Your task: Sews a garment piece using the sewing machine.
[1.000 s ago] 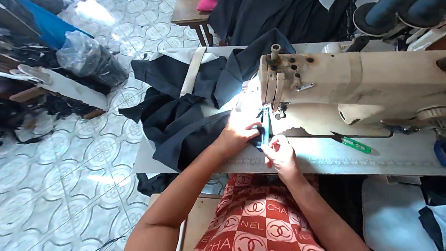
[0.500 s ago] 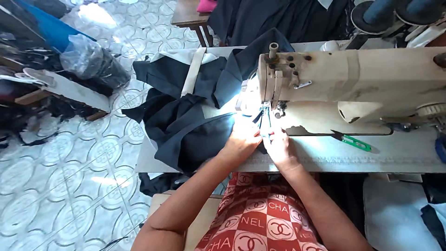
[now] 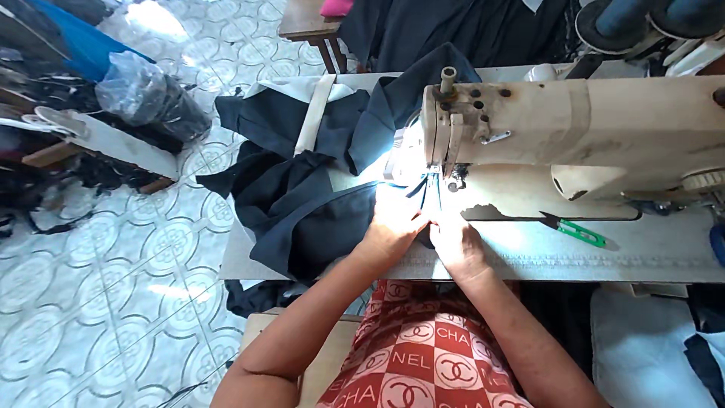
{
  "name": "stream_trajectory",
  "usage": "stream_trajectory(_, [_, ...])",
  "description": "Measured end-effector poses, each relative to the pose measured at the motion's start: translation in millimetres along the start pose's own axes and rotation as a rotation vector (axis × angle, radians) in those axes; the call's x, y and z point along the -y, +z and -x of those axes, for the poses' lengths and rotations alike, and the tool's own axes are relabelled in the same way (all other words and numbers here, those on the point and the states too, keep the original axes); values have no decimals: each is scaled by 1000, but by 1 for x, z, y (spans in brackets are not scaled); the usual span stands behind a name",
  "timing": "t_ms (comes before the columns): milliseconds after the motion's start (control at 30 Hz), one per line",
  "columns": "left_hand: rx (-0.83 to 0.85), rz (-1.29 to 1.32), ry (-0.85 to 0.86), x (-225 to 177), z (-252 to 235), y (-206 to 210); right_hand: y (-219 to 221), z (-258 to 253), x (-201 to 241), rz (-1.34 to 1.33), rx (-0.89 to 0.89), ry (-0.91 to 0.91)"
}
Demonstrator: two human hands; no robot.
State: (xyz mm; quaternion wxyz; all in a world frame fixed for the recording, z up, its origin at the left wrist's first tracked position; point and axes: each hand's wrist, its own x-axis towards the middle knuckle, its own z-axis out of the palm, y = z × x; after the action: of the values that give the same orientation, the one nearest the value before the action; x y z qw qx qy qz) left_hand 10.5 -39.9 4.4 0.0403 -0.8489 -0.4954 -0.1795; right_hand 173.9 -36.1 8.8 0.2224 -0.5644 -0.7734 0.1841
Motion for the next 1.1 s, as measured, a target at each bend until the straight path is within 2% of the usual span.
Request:
stream_trajectory(100, [-3, 0, 0, 2, 2, 2, 0, 5, -3, 18, 1, -50])
stream_trajectory(233, [-11, -25, -8, 1, 2, 3, 8, 13, -7, 96, -105, -136])
stream_trajectory(500, [-16, -4, -25, 6, -4, 5, 20, 11, -10, 175, -182, -178])
stream_trajectory(700, [50, 20, -86, 21, -26, 6, 19, -19, -11, 81, -166, -91])
stream_trajectory(900, [98, 61, -145, 30, -36, 13, 14, -45, -11, 88, 45, 81])
stream_trajectory(1000, [67, 67, -146, 33, -33, 20, 3, -41, -20, -66, 70, 92])
stream_trajectory(1067, [27, 118, -179, 36, -31, 25, -8, -31, -21, -401, 61, 253])
stream_trajectory(1100, [15, 180, -219, 38, -31, 25, -11, -26, -18, -596, 121, 374])
